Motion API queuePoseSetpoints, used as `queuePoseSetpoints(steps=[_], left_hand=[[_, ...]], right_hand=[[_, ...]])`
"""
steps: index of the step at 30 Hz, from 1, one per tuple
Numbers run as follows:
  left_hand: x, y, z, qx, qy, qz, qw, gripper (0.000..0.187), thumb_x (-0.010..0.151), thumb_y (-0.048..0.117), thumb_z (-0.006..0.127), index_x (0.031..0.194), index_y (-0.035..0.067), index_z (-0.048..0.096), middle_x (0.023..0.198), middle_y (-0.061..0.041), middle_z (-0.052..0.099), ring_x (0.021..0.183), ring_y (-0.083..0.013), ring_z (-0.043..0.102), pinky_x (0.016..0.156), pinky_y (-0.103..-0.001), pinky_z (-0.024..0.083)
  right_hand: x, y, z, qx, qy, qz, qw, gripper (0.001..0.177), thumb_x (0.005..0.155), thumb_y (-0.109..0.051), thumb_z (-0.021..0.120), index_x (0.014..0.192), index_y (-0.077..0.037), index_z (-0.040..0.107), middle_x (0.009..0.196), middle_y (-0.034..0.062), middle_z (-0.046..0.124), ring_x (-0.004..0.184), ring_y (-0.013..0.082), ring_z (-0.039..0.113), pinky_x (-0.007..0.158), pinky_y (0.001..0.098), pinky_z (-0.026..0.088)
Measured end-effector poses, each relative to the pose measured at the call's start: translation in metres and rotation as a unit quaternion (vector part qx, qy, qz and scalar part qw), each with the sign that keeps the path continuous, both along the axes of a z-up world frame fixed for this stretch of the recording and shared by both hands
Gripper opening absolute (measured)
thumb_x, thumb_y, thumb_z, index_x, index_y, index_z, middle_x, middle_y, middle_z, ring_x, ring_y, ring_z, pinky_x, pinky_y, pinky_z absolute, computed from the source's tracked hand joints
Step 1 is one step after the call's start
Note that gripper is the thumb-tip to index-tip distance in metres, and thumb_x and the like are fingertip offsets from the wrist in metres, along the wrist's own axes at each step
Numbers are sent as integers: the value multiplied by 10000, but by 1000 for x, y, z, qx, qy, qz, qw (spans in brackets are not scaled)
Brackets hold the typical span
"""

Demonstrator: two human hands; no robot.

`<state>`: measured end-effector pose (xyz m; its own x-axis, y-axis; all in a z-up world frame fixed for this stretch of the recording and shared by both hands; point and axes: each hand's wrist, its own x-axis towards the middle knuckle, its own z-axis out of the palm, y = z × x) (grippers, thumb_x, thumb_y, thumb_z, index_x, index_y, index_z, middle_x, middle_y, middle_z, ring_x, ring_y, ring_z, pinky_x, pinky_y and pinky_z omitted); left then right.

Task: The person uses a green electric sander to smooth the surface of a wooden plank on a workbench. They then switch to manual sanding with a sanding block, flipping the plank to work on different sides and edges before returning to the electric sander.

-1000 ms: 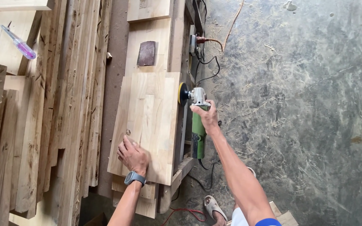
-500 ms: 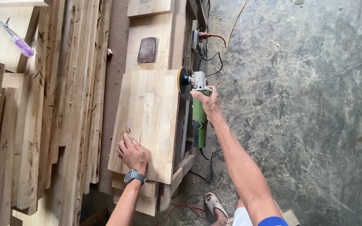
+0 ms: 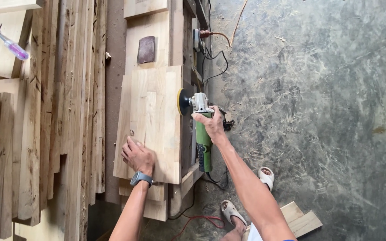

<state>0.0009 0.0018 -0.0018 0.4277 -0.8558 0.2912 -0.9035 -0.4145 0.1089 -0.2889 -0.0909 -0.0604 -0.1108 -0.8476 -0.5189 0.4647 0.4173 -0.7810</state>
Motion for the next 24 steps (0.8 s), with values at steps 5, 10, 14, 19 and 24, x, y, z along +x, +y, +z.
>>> queuePoseSetpoints(steps=[5, 10, 14, 19, 24], left_hand=[[-6, 0, 6, 7, 13, 1, 1000, 495, 1012, 246, 456, 1465, 56, 517, 1248, -162, 548, 1121, -404, 531, 886, -529, 449], [-7, -1, 5, 0, 15, 6, 1000, 493, 1012, 269, 453, 1458, 65, 504, 1262, -156, 542, 1145, -400, 522, 894, -538, 450], [-7, 3, 3, -3, 27, 5, 1000, 484, 1023, 255, 432, 1450, 35, 493, 1249, -186, 539, 1154, -416, 510, 928, -548, 432], [6, 6, -16, 1, 19, 21, 1000, 480, 1032, 291, 423, 1463, 83, 465, 1261, -127, 521, 1185, -365, 507, 940, -521, 438], [3, 5, -12, -10, 14, 23, 1000, 477, 1036, 287, 426, 1456, 64, 463, 1252, -143, 521, 1194, -367, 502, 944, -507, 436]], right_hand=[[14, 65, -8, 15, 13, 3, 1000, 630, 646, -225, 964, 1106, -31, 581, 718, 185, 691, 544, 278, 716, 512, 395, 613], [25, 140, 9, 35, -7, 8, 999, 623, 641, -192, 957, 1112, -31, 582, 743, 166, 706, 569, 246, 717, 538, 362, 604], [33, 210, 14, 102, 59, 71, 990, 752, 638, -338, 969, 1236, -99, 581, 1034, 175, 694, 954, 258, 659, 821, 420, 522], [34, 281, 7, 166, 82, 126, 974, 901, 631, -471, 972, 1350, -144, 538, 1262, 254, 665, 1203, 402, 638, 995, 494, 501], [44, 303, 12, 112, 58, 90, 988, 853, 619, -357, 1001, 1299, -90, 561, 1142, 221, 675, 1049, 286, 662, 940, 423, 521]])
